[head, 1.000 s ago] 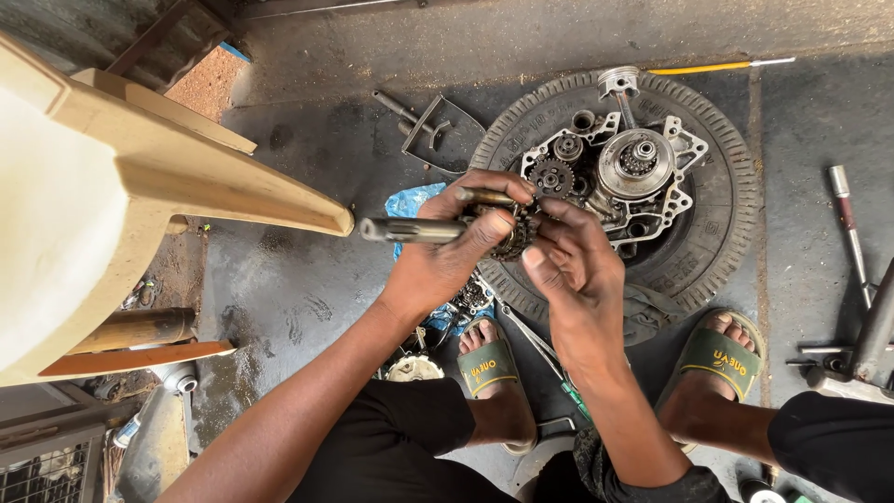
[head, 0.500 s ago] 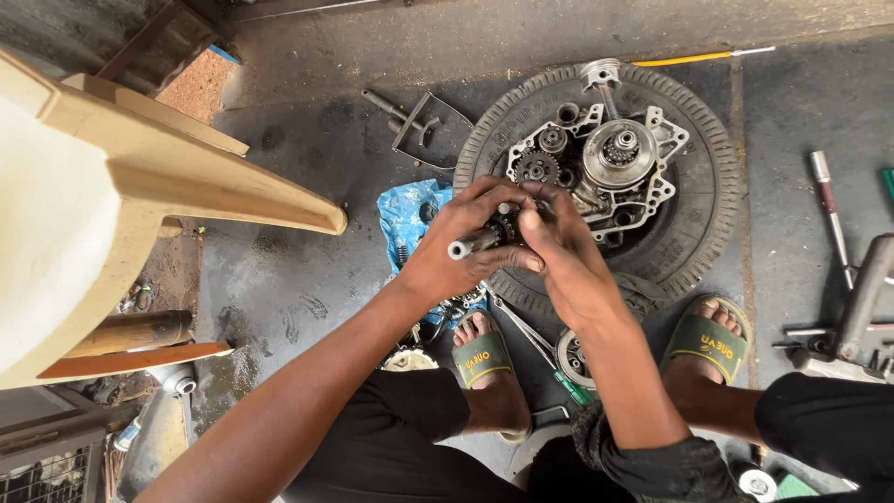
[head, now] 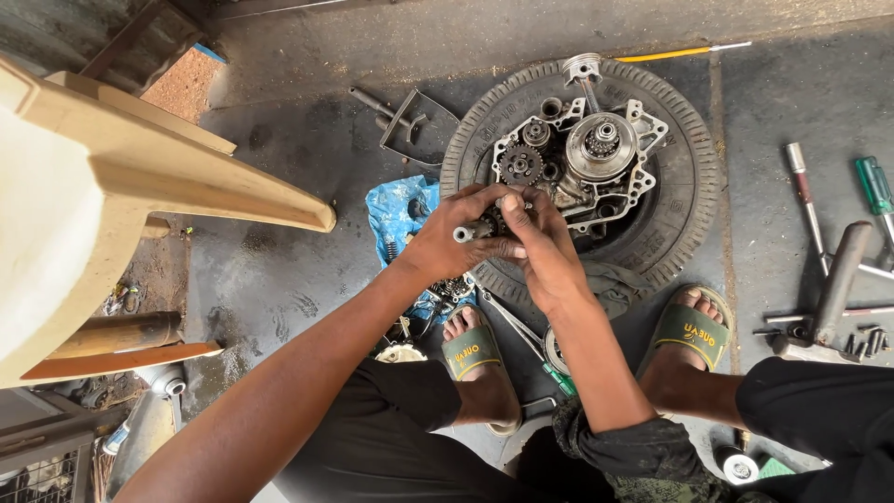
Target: Assembling and aligning gearbox gears and shafts during a motorcycle engine repair.
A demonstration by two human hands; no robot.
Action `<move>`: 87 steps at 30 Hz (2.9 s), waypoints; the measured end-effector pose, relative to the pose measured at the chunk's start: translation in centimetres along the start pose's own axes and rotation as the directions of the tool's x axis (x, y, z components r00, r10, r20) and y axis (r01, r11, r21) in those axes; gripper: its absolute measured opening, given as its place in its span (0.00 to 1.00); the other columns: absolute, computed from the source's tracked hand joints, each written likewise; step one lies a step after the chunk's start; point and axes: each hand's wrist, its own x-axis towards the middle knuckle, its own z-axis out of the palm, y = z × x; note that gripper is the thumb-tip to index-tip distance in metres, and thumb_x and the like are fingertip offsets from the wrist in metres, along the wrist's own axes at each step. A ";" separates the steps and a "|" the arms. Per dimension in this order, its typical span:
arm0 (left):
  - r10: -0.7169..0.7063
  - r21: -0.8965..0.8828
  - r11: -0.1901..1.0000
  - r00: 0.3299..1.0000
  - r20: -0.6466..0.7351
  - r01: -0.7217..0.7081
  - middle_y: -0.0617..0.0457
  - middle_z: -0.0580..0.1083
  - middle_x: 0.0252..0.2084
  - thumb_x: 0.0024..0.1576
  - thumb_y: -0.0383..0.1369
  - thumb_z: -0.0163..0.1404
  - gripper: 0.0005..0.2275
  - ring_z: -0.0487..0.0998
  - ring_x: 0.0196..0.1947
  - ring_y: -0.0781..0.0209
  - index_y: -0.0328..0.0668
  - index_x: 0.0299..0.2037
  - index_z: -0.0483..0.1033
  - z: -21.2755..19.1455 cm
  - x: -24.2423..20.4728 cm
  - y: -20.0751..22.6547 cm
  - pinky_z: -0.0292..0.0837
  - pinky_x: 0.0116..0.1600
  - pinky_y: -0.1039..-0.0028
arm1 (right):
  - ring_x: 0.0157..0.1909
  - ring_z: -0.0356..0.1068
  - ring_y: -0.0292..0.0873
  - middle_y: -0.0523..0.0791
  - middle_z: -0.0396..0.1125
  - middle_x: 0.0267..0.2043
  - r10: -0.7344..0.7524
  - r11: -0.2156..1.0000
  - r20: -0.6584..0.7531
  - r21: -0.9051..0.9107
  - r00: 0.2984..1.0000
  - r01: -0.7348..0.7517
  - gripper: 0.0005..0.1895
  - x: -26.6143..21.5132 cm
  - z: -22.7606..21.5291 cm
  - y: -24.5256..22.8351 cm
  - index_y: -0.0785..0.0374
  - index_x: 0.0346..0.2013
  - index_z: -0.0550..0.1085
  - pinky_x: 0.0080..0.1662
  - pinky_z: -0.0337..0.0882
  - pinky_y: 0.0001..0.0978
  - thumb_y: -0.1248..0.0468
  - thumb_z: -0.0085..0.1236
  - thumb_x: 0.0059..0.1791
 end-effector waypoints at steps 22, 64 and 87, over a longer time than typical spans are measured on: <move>-0.204 0.149 0.971 0.971 0.124 0.185 0.51 0.79 0.52 0.43 0.37 0.70 0.29 0.79 0.56 0.51 0.49 0.55 0.71 2.5 2.9 -1.6 0.72 0.61 0.62 | 0.39 0.76 0.40 0.49 0.73 0.43 -0.019 1.000 -0.299 -0.009 0.954 0.017 0.16 3.9 -4.7 4.3 0.67 0.48 0.73 0.32 0.77 0.26 0.69 0.64 0.47; -0.286 0.645 0.757 0.939 0.190 0.100 0.37 0.78 0.38 0.47 0.22 0.59 0.06 0.82 0.42 0.43 0.29 0.34 0.80 5.0 13.2 0.6 0.81 0.45 0.62 | 0.41 0.74 0.35 0.45 0.77 0.41 -0.251 0.880 -0.330 -0.468 0.910 0.073 0.22 7.0 -6.9 4.1 0.71 0.47 0.78 0.45 0.75 0.28 0.69 0.72 0.40; -0.371 0.635 0.749 0.914 0.165 0.190 0.36 0.79 0.39 0.46 0.30 0.59 0.09 0.82 0.44 0.42 0.36 0.36 0.82 4.0 13.5 -0.5 0.78 0.53 0.58 | 0.40 0.75 0.36 0.48 0.77 0.43 -0.198 0.950 -0.263 -0.290 0.944 0.118 0.29 6.7 -7.8 4.6 0.70 0.55 0.76 0.43 0.77 0.27 0.73 0.72 0.39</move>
